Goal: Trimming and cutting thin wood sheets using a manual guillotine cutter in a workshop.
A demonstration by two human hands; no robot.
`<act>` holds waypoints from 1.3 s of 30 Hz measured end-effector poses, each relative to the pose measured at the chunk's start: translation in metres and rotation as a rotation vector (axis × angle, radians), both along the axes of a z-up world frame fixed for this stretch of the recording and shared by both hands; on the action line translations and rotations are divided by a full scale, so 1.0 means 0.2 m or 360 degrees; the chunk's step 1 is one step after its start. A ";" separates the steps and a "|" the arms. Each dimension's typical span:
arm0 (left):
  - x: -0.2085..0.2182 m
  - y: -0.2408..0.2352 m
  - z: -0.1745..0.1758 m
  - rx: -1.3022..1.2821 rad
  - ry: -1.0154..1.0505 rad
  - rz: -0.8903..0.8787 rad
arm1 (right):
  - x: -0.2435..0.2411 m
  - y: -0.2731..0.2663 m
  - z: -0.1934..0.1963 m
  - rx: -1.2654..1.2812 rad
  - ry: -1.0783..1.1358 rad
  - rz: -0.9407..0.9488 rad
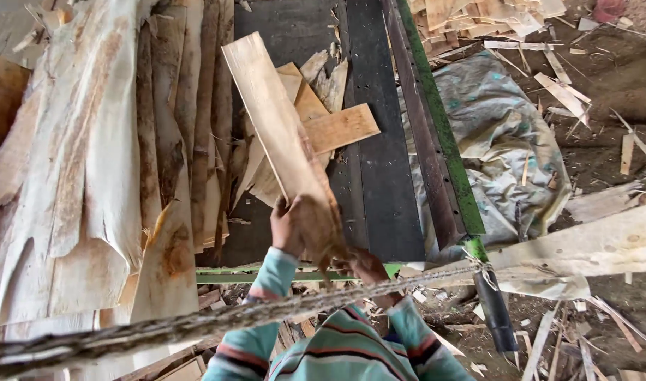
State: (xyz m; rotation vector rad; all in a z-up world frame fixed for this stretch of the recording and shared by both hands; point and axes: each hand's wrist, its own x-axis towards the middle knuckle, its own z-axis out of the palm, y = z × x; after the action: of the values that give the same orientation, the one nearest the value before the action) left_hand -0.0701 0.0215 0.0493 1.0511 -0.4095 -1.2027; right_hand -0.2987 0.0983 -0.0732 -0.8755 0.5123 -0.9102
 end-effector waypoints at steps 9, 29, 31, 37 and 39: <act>-0.32 0.04 0.02 0.0012 0.0439 -0.0071 | -0.40 0.16 0.06 -0.0399 0.0940 -0.0233; -0.65 -0.11 -0.84 0.0430 0.0559 0.0094 | -1.18 0.34 0.95 0.0592 0.0913 -0.0446; -0.69 -0.21 -0.84 0.0453 0.0661 0.0108 | -1.16 0.33 0.93 0.0433 0.1306 -0.0325; -0.70 -0.32 -0.82 0.0818 0.0638 0.0201 | -1.14 0.38 0.77 0.0152 0.1942 -0.0383; -0.68 -0.30 -0.84 0.0828 0.0615 0.0232 | -1.22 0.43 0.52 -0.0449 0.2074 -0.0473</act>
State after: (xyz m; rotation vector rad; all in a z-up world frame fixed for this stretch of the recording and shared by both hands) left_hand -0.2056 -0.0393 -0.1197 1.2246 0.2938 -1.3774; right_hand -0.5424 0.1847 0.0312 -1.6478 1.6896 -0.5707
